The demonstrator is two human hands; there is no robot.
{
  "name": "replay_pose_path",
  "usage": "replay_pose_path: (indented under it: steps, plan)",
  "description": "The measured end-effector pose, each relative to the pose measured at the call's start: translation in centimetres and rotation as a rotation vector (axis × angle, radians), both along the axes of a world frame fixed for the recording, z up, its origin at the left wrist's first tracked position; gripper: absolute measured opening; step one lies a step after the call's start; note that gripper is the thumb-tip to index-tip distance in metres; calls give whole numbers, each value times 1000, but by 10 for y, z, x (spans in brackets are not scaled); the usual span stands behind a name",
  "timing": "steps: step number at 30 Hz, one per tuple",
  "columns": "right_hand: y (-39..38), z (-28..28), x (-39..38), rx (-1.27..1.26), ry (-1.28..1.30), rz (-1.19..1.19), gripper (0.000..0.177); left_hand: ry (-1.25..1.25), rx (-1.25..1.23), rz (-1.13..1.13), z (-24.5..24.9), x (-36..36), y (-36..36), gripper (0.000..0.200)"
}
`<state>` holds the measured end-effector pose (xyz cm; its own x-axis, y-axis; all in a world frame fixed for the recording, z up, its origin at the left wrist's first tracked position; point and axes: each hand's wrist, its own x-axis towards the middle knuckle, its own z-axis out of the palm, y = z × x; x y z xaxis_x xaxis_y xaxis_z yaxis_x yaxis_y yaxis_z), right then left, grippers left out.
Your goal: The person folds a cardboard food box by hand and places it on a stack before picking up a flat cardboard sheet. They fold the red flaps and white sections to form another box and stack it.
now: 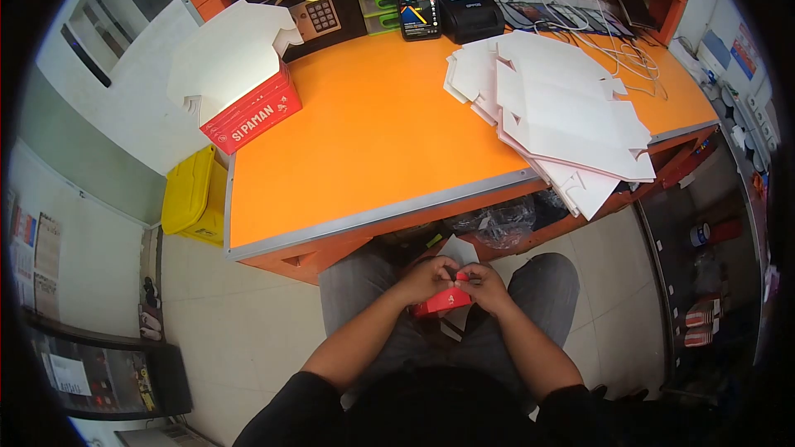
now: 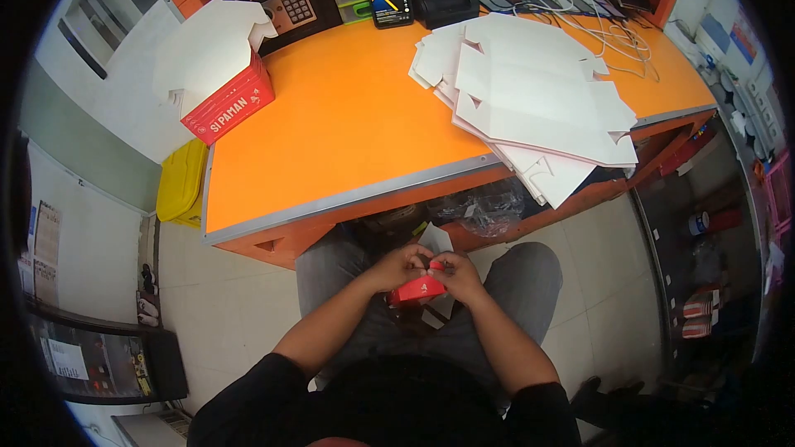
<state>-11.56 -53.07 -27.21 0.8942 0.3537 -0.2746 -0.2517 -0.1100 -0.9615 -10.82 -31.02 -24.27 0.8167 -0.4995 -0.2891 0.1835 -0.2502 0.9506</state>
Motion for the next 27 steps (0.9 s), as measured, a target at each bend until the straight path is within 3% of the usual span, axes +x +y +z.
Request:
replay_pose_path:
  steps: [2,5,11,14,20,23,27]
  plan:
    - [-1,-15,1,-42,-180,44,20,0,18,2,4,0,-1,39]
    - [-1,-5,1,-71,12,27,24,-12,21,7,5,-1,-1,37]
    - [2,-9,0,-177,-147,-45,28,-20,-19,23,5,1,-2,38]
    - [-2,-21,0,-414,-369,33,27,-26,-57,34,5,2,-2,38]
    - [-6,-13,6,-96,37,71,20,-33,-33,28,5,2,-1,38]
    - [-2,21,4,-27,189,58,22,-47,-3,6,5,2,0,39]
    - [-3,7,4,-67,115,79,19,-39,-22,-13,1,2,0,39]
